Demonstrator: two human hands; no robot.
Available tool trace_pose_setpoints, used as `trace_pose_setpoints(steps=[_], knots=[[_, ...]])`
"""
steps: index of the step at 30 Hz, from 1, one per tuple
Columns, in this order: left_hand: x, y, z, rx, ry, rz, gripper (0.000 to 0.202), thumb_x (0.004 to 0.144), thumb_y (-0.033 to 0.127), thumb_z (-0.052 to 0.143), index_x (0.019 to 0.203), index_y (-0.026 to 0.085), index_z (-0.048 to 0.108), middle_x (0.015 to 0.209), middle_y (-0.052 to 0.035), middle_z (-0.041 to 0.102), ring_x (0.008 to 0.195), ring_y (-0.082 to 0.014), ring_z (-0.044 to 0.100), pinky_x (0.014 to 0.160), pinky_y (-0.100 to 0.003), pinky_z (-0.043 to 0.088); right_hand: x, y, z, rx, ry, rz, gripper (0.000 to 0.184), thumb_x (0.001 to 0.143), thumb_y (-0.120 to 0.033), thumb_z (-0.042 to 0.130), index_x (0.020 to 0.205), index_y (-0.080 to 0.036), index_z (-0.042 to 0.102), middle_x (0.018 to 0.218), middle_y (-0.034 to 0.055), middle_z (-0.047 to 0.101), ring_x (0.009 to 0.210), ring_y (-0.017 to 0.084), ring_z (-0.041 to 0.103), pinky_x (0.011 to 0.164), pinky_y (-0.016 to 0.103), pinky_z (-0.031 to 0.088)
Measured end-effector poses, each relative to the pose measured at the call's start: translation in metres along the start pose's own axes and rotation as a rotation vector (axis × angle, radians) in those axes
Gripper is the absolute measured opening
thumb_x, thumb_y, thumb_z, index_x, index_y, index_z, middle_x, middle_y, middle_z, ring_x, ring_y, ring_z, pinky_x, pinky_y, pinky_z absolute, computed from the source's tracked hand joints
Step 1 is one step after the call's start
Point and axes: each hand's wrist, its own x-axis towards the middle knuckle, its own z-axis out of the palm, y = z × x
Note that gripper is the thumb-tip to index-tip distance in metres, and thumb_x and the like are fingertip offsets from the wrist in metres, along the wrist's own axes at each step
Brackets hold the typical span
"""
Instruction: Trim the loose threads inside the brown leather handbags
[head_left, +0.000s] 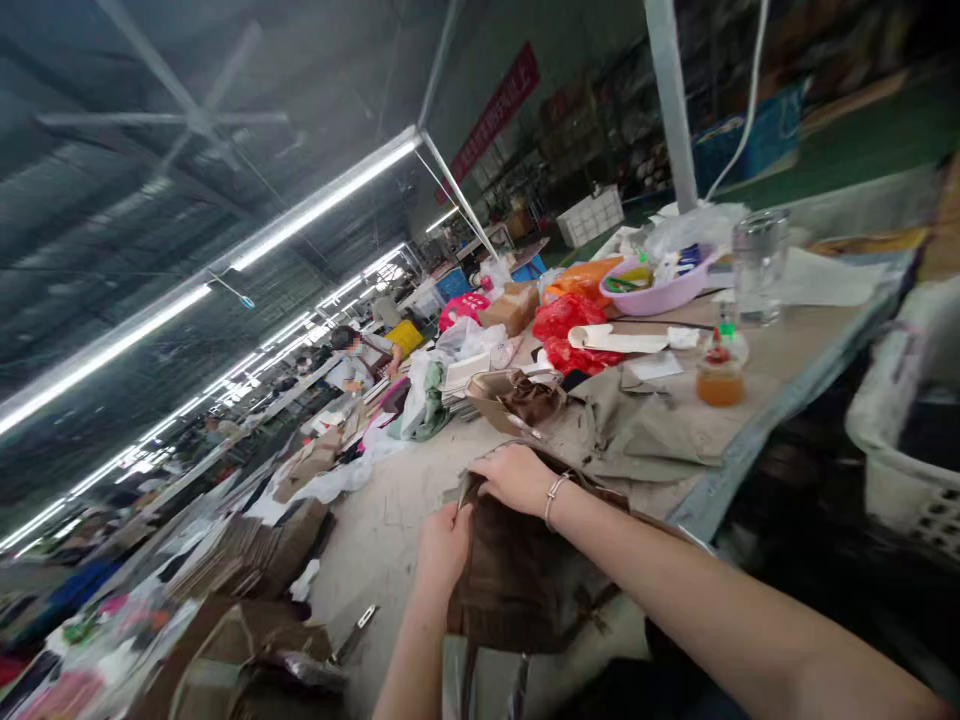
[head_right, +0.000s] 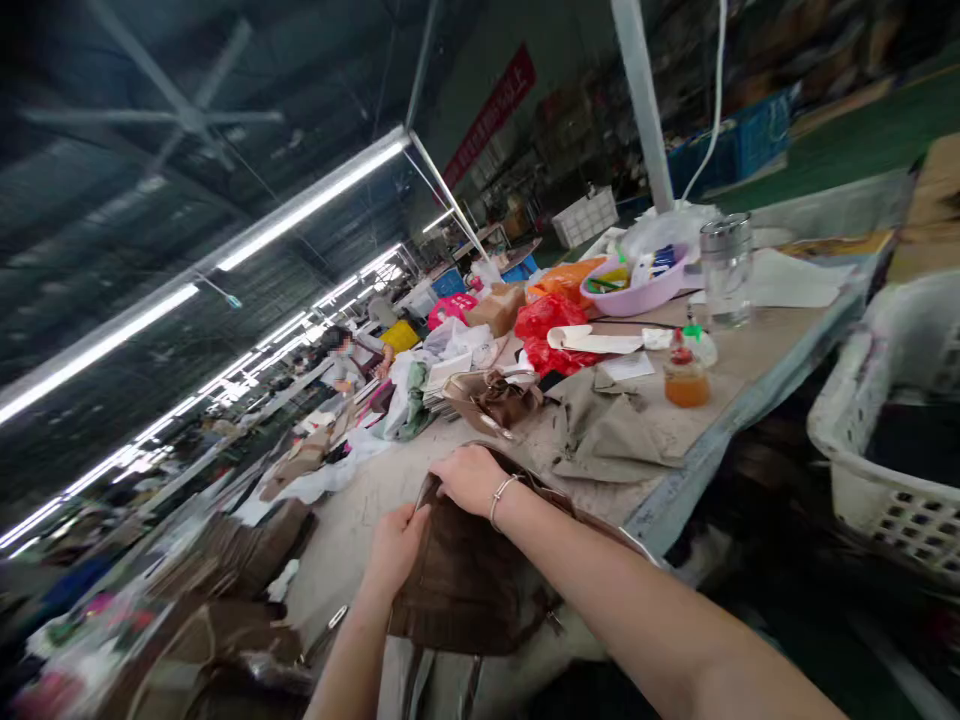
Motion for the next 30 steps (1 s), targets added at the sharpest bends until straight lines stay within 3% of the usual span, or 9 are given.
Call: trace_pose_setpoints(steps=[5, 14, 25, 30], knots=[[0.001, 0.0, -0.001, -0.031, -0.003, -0.009, 0.032, 0.083, 0.03, 0.041, 0.056, 0.015, 0.051, 0.05, 0.0029, 0.045, 0.051, -0.0091, 0.036, 0.051, -0.023, 0.022, -0.002, 0.001, -0.004, 0.023, -0.004, 0.025, 0.027, 0.084, -0.029, 0.051, 0.108, -0.021, 0.058, 0.094, 0.006, 0.066, 0.088, 0.021, 0.058, 0.075, 0.03, 0.04], [0.002, 0.013, -0.003, -0.006, -0.004, -0.021, 0.03, 0.082, 0.029, 0.043, 0.056, 0.016, 0.05, 0.051, 0.0024, 0.045, 0.052, -0.0098, 0.037, 0.052, -0.023, 0.022, 0.004, -0.002, -0.008, 0.005, -0.042, 0.084, 0.022, 0.086, -0.029, 0.048, 0.1, -0.02, 0.062, 0.086, 0.0071, 0.066, 0.086, 0.021, 0.059, 0.072, 0.029, 0.042], [0.006, 0.006, -0.004, -0.045, -0.061, -0.01, 0.03, 0.082, 0.029, 0.042, 0.056, 0.016, 0.05, 0.052, 0.0026, 0.047, 0.054, -0.0101, 0.041, 0.051, -0.022, 0.025, 0.011, 0.001, -0.004, -0.002, -0.06, 0.062, 0.021, 0.084, -0.032, 0.05, 0.087, -0.019, 0.066, 0.087, 0.0067, 0.067, 0.086, 0.021, 0.06, 0.07, 0.029, 0.043], [0.009, 0.003, -0.01, -0.043, -0.12, 0.045, 0.032, 0.081, 0.038, 0.045, 0.065, 0.015, 0.059, 0.054, 0.0015, 0.053, 0.056, -0.0121, 0.047, 0.051, -0.022, 0.028, 0.013, 0.0, -0.002, -0.016, -0.037, 0.071, 0.02, 0.083, -0.031, 0.052, 0.085, -0.018, 0.067, 0.085, 0.0073, 0.068, 0.082, 0.022, 0.061, 0.068, 0.028, 0.043]])
